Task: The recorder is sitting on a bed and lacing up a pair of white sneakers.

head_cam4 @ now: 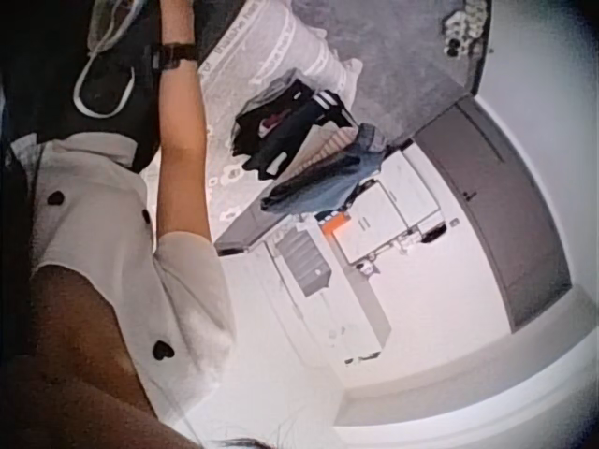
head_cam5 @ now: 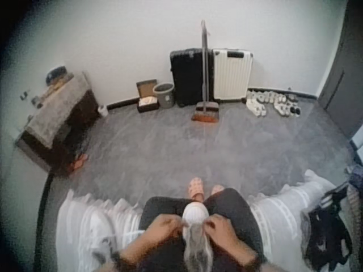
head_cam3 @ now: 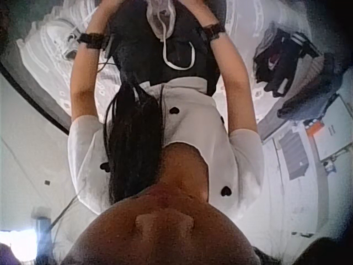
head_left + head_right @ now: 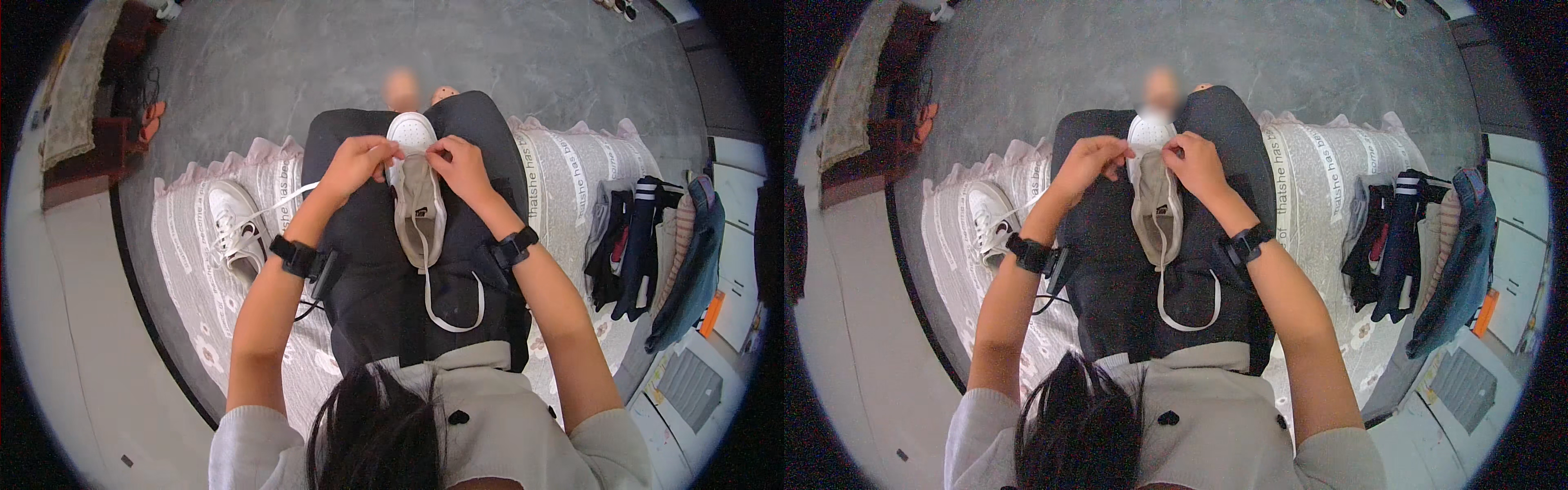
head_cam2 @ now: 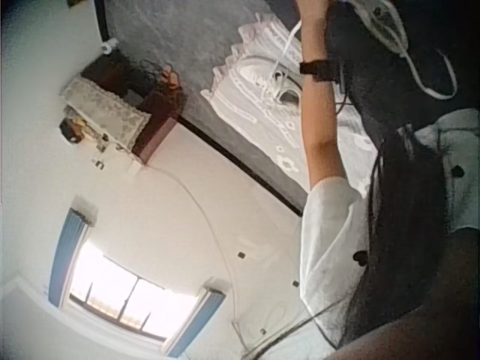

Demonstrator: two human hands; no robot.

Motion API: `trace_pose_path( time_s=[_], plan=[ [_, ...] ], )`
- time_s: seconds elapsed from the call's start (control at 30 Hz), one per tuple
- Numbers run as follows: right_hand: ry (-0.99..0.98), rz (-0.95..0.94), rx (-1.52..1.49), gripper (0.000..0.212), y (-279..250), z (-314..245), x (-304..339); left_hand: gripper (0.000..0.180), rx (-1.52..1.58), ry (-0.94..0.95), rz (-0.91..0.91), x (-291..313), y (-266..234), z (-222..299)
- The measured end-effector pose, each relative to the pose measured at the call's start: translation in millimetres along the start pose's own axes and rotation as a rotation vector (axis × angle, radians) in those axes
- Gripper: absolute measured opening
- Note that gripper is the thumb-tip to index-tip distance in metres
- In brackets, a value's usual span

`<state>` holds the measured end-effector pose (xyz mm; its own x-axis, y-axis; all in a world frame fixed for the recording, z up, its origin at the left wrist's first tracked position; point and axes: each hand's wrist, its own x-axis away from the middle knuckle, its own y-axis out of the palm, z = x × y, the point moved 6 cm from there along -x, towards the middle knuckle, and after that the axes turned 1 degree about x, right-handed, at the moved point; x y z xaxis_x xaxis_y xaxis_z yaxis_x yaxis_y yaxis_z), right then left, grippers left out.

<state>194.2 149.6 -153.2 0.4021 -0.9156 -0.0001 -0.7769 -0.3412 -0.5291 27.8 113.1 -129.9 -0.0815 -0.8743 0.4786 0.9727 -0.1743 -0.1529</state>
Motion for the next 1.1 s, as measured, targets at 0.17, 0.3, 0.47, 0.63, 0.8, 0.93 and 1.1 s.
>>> trace_pose_path(
  time_s=[0.17,0.3,0.47,0.63,0.8,0.93,1.1],
  plan=[
    [-0.008,-0.003,0.204,0.016,3,-9,0,0.025,0.297,-0.015,-0.148,-18,34,28],
    [0.135,0.092,0.149,0.024,-5,-2,2,0.025,0.318,0.001,-0.105,-29,45,38],
    [0.178,0.047,0.226,0.029,-1,-7,0,0.025,0.028,0.143,-0.066,-33,45,41],
    [0.332,-0.019,0.063,0.028,-2,16,-3,0.02,-0.794,0.552,0.614,4,26,63],
    [0.522,-0.273,-0.368,0.016,4,30,-4,0.018,-0.65,0.409,0.493,24,49,21],
    [0.604,-0.365,-0.5,0.017,4,28,-2,0.018,-0.794,0.351,0.549,19,59,0],
    [0.622,-0.343,-0.412,0.021,2,27,-5,0.014,-0.709,0.322,0.632,11,60,-3]
  ],
)
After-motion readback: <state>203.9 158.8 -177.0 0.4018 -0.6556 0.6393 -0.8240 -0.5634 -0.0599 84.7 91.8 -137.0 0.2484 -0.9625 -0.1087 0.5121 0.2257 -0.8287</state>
